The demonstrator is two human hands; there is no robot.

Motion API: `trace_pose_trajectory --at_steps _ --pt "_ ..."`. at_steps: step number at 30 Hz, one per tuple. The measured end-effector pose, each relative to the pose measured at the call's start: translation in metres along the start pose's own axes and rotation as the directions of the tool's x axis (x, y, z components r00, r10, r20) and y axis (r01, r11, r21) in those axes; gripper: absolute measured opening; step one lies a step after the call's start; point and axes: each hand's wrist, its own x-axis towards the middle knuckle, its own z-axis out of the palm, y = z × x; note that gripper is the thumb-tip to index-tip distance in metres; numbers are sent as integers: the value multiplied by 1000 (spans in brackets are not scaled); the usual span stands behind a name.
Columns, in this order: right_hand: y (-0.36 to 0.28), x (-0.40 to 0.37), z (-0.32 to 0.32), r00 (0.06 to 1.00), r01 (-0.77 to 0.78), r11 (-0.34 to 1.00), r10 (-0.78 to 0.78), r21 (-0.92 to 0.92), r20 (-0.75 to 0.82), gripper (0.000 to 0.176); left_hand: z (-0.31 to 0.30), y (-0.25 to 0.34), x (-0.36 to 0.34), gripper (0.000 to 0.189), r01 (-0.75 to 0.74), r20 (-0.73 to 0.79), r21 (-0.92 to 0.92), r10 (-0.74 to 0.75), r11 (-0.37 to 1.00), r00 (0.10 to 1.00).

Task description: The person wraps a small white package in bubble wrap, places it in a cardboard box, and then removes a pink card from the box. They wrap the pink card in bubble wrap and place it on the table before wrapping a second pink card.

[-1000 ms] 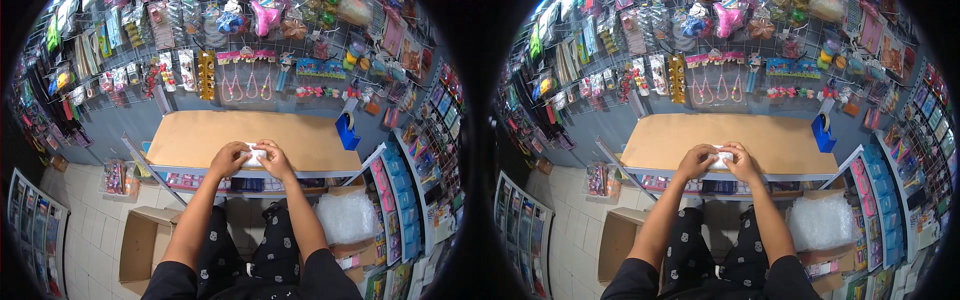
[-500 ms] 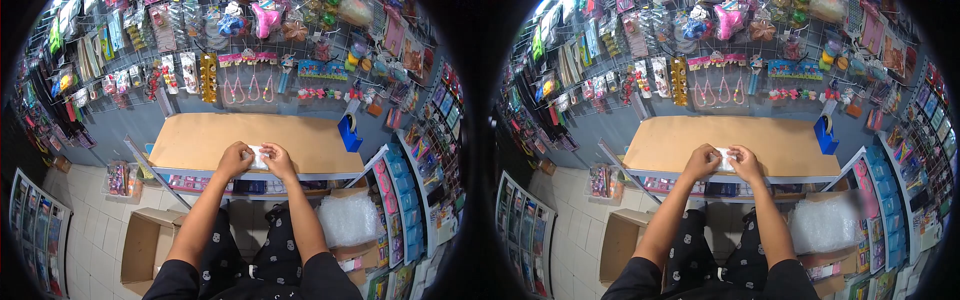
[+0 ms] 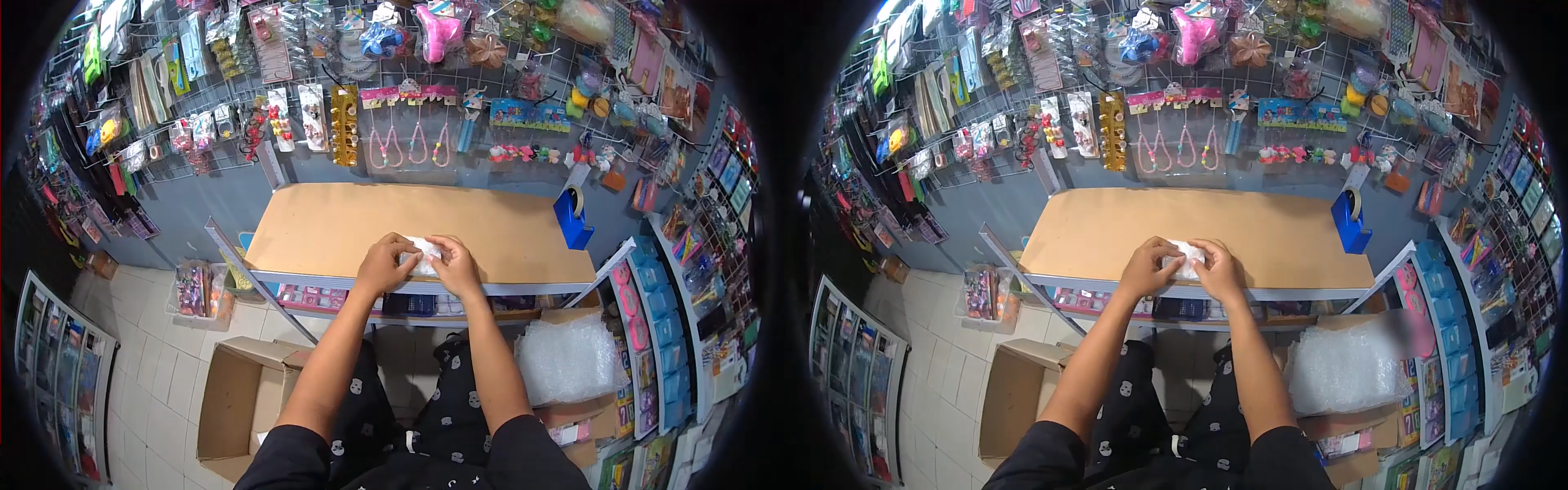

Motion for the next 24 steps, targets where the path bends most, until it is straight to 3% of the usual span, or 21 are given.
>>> trace_pose_trajectory --at_steps 3,6,9,12,15,18,21,24 --pt "-1 2 -3 998 27 1000 -26 -9 52 43 6 -8 1 22 10 -36 -63 -12 998 999" --pt "0 2 -4 997 23 999 -21 -23 73 46 11 -19 5 23 -71 -95 -94 62 993 994" --pt "-2 2 -4 997 -18 1000 18 12 79 48 10 -16 9 22 95 -7 -235 -99 967 995" --pt "3 4 -5 994 -50 998 47 26 96 52 4 -1 10 21 28 -43 79 -25 996 999" --pt "7 5 -6 995 -31 999 29 13 97 55 9 11 4 28 -91 -218 291 159 952 963" --pt "9 4 -4 997 11 999 -13 38 72 58 19 15 6 25 139 -220 83 -118 987 968" --pt "11 5 -5 996 3 999 -7 42 84 59 20 14 11 32 213 -183 -43 -217 976 959" --pt "16 7 -8 992 19 1000 -20 8 123 61 16 21 13 33 256 -103 -30 -258 966 961"
